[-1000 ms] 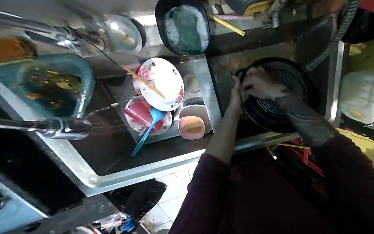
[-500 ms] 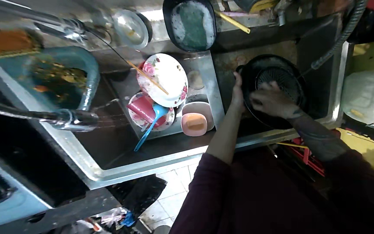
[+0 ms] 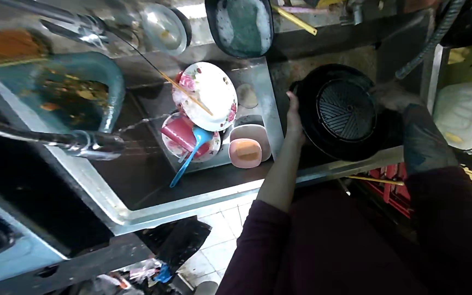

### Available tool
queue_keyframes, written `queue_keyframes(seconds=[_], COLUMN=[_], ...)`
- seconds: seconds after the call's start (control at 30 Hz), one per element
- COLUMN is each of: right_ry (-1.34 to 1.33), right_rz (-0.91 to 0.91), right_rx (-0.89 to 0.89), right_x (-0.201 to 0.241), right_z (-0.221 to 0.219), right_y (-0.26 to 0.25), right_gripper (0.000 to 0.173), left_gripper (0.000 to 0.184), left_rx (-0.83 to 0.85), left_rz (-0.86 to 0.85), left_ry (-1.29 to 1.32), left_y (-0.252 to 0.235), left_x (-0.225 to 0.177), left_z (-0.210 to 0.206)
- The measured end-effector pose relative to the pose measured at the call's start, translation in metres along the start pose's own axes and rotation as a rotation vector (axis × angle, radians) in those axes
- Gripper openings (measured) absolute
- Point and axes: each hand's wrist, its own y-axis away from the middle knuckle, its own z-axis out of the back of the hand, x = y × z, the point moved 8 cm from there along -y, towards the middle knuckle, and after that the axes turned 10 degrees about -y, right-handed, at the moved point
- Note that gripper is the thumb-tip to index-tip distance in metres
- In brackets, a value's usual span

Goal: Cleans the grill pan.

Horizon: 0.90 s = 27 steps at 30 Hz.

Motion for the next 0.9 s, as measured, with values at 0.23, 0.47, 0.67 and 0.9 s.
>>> queue_keyframes(seconds=[0.23,0.47,0.67,0.9], right_ry=[0.006,0.061,-0.055,0.082], right_rz=[0.105,0.269,0.381,0.781], right_rx=[-0.032,-0.063,-0.005,-0.305], right_x=[-0.019,0.067,0.149,0.212], right_z=[-0.043,-0.126,-0.152,-0.094], right_y=[0.095,0.123,0.075,0.106], right_gripper=[0.031,0.022,0.023,0.026], left_gripper=[0.072,0.070,0.070,0.071], left_rx=[-0.055,-0.022,-0.083,-0.001], left_rz=[-0.046,-0.111,-0.041,-0.070], left_ry=[0.071,0.083,0.029,-0.090], left_y=[-0.004,-0.001,0.010,0.017], left_x=[-0.001,0.004,0.022,0.027], left_z=[-0.001,-0.016,-0.018,-0.024])
